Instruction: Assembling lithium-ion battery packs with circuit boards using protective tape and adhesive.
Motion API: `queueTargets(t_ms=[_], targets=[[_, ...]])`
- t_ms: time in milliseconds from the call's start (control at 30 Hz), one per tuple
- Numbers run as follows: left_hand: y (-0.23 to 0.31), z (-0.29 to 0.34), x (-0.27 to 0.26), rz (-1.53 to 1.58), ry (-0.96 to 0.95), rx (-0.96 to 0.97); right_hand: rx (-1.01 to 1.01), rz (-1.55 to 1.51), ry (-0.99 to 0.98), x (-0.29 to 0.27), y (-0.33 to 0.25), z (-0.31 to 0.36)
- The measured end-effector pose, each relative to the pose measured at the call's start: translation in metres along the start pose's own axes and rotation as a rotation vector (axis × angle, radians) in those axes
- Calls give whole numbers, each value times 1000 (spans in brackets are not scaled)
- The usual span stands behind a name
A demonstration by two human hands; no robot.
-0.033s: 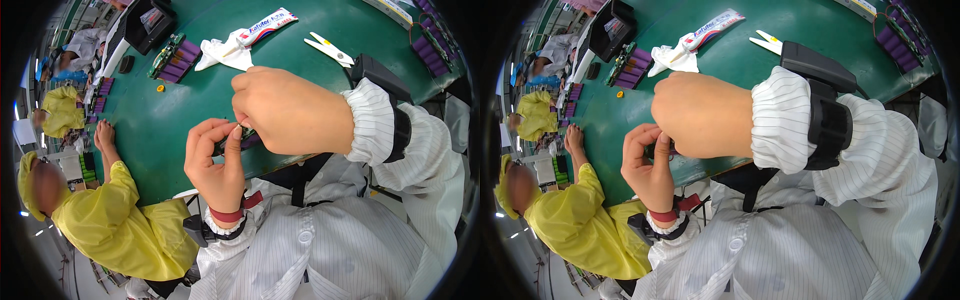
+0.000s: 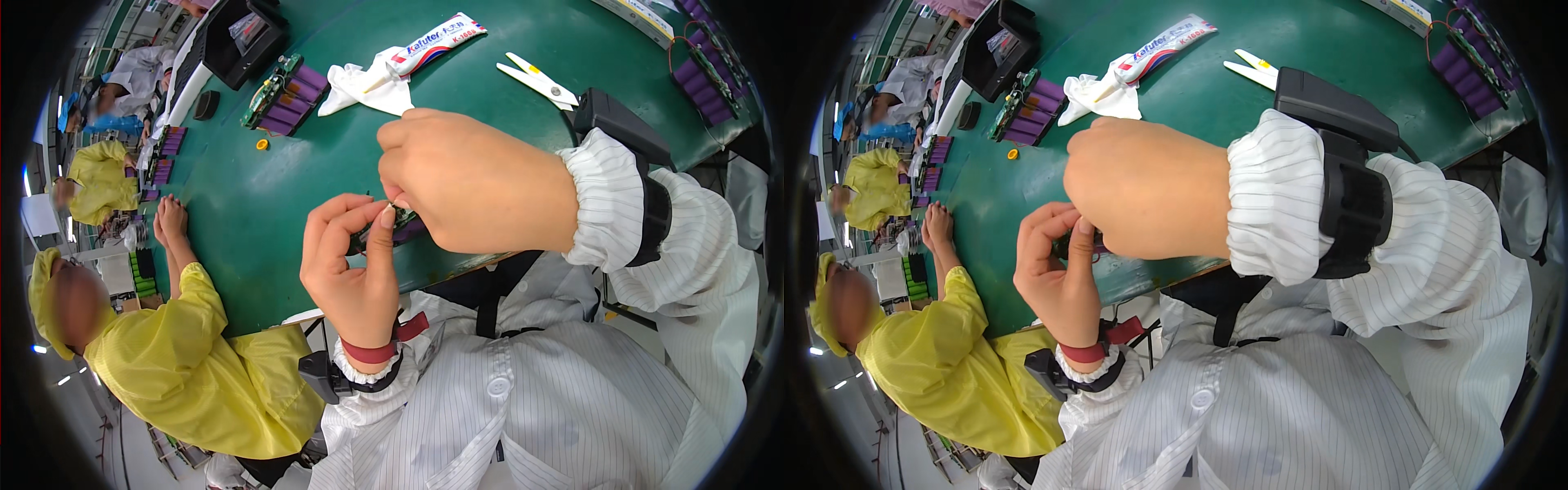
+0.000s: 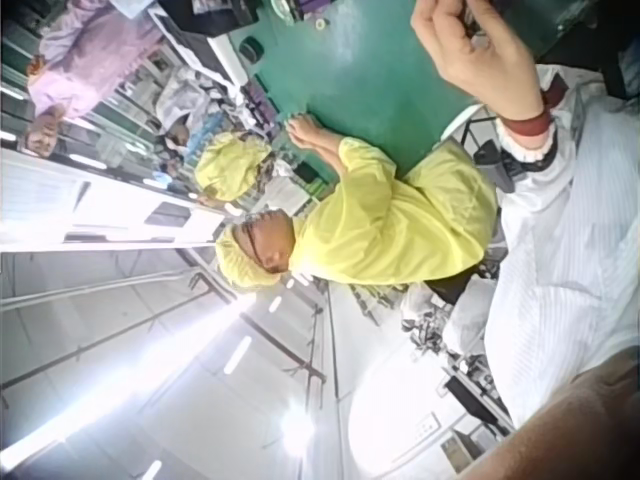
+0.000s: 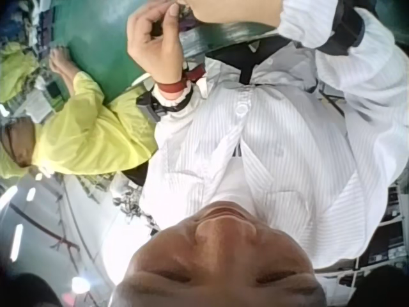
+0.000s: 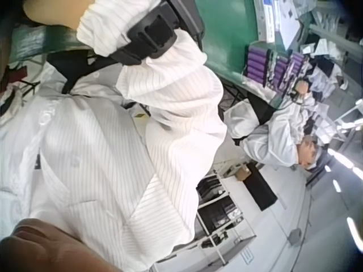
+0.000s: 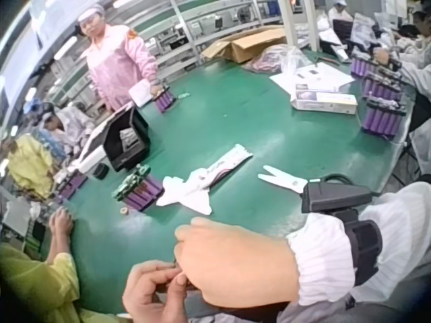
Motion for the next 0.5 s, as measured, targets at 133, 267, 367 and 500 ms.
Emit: queueTargets(t_ms=[133,267,367,500], targets=[[-4,0,-3,21,-27,-19,-85,104,2,0,-8,1],[-2,0,-5,22,-50,-2,-106,225,16,-4,-19,0],[-1,-1,-2,38,-74,13,-100,427,-52,-5,-30,-3],[-5,0,-6,45,-85,-5,-85,397,-102,-1,-35,-10]])
Point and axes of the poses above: each hand's wrist, its own z-axis away from the middle knuckle, its own x-axis out of the palm, y = z × x, the point moved 6 cm from there along -z, towards the middle knuckle, and after that the axes turned 1 degree about -z, right-handed, at the moved point
